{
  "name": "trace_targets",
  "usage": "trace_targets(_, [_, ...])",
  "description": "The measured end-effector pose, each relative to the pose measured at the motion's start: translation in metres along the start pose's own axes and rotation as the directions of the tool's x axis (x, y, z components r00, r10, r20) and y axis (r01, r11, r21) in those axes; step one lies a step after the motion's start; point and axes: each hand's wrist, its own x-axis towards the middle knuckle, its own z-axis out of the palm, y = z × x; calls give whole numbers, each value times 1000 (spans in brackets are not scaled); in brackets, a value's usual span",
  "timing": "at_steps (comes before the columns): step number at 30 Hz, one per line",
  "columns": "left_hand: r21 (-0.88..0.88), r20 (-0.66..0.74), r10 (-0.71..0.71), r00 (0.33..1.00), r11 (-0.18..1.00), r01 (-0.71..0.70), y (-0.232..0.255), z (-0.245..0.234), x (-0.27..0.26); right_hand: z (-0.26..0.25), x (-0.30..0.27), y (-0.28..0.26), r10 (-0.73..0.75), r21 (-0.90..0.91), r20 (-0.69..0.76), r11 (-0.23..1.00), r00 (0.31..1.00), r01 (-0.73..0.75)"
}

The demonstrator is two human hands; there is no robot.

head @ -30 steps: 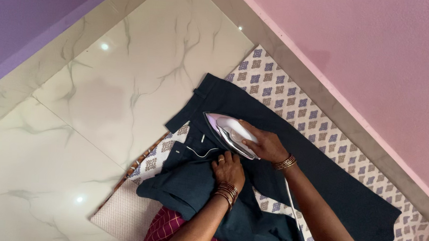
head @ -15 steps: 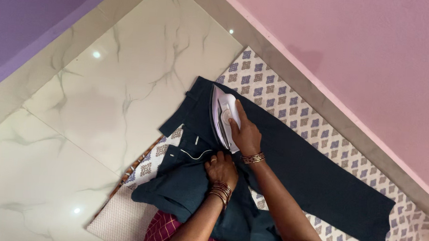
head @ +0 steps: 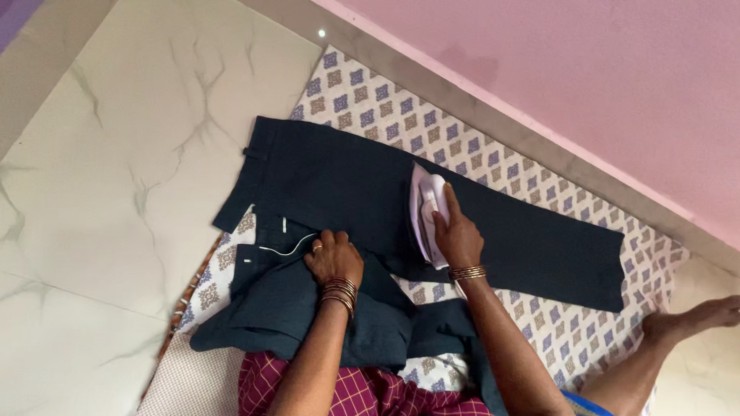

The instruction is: The person irons a pair of black trousers laid out on a patterned mat on the floor. They use a white electric iron to smooth the fabric, folding the trousers in half and pressing the seams before setting the iron aside.

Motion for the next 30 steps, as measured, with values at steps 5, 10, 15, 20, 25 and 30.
trace_targets(5, [-2,6,-30,1000,1000,30,-2,2,5,-7,-35,95,270,-19,-7,963,963,-270])
trace_targets(10, [11,-48,-17,999,1000,17,-5,6,5,-11,-74,162,428,311,10,858,904,-410])
trace_targets(15, [-21,-223,116,968,992,-124,-2,18,2,-7,-95,150,314,678,-19,701,949,-218])
trace_targets(20, [-25,-270,605,749,773,-634,34,49,2,-4,-101,118,366,590,49,740,930,-322])
trace_targets(25, [233,105,545,832,799,-554,70,65,5,-2,-79,133,391,436,-66,839,918,-326])
trace_targets(30, [362,130,513,848,772,-522,70,62,3,-16,-62,204,597,522,-83,708,798,-476])
